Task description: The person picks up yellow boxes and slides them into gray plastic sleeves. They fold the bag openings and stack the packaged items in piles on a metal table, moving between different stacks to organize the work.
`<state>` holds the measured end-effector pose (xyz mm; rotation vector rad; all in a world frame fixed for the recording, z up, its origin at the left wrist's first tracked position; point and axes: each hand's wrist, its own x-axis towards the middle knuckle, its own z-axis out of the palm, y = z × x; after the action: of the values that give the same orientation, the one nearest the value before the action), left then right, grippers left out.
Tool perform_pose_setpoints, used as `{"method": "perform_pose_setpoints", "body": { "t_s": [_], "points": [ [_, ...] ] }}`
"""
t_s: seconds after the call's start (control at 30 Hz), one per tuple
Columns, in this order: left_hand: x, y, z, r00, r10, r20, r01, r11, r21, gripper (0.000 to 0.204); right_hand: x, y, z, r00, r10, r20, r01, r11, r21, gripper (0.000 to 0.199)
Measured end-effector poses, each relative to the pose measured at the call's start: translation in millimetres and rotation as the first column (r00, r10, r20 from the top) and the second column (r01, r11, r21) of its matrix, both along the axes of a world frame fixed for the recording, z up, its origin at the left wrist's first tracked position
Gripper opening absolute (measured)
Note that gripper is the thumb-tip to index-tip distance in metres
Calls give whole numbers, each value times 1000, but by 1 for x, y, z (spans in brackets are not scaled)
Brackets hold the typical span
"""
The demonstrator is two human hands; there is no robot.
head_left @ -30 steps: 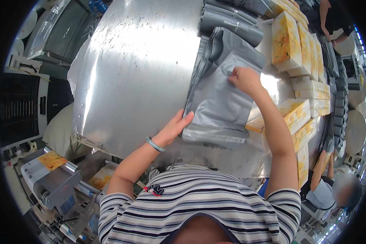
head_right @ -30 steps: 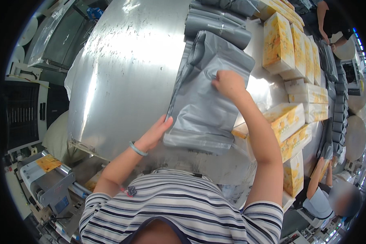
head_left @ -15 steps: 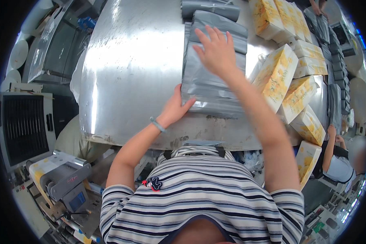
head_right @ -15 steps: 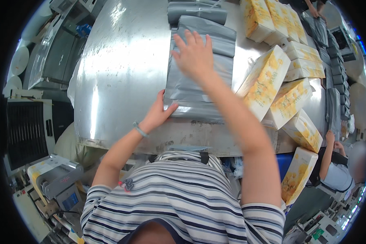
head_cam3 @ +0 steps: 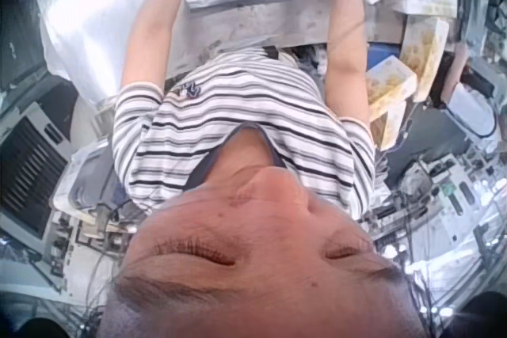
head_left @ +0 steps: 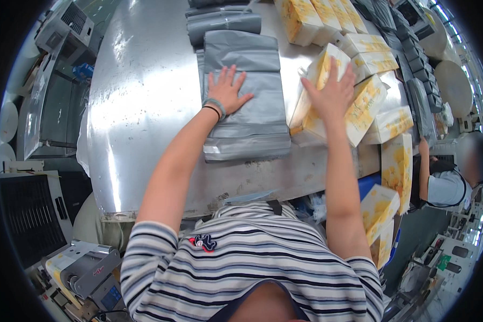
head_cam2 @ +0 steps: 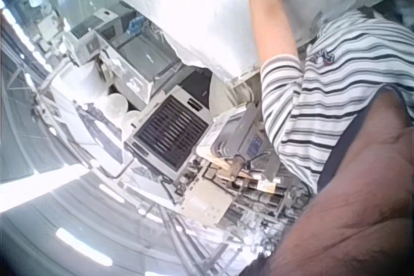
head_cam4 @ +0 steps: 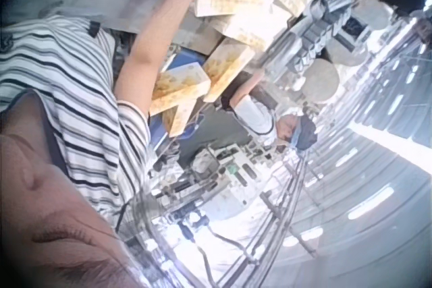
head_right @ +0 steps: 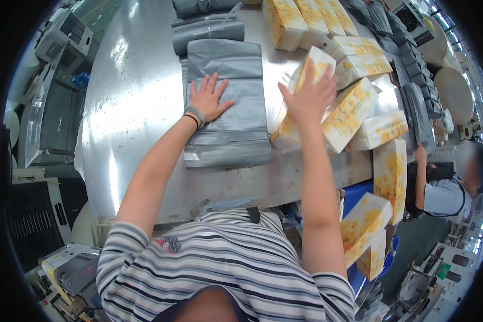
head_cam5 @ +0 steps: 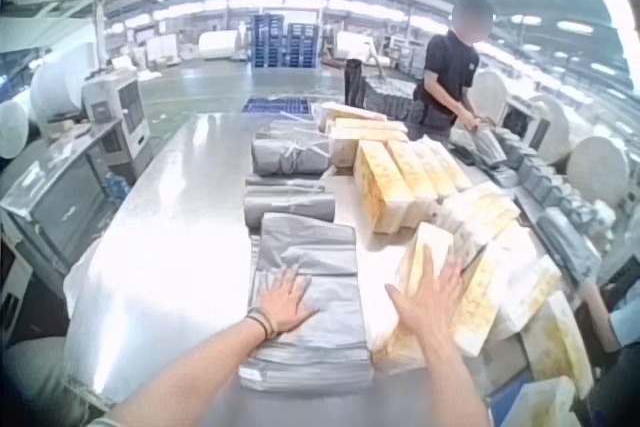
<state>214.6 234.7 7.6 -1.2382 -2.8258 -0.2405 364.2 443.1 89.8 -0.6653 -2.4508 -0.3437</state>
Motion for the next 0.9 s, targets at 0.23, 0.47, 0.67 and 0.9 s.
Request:
{"method": "perform_pose_setpoints", "body": {
  "t_s": [0.23, 0.47, 0.67, 0.9],
  "points": [
    [4, -1, 9, 990, -23, 139, 35, 996, -82, 77, 26, 99, 13, 990, -140, 1, 62, 434, -899, 100],
    [86, -47, 79, 474, -699, 536, -399, 372, 838, 85, 42, -14, 33, 748, 39, -662, -635, -245, -733, 76],
    [108, -72, 44, 841, -266, 471, -158, 712, 684, 82, 116, -98, -17, 889, 302, -344, -437, 337, -834, 42],
    [207, 0, 164, 702, -711, 41, 639, 655, 403, 84, 339, 36, 60, 961, -264, -81, 219, 908, -357, 67]
  ]
}}
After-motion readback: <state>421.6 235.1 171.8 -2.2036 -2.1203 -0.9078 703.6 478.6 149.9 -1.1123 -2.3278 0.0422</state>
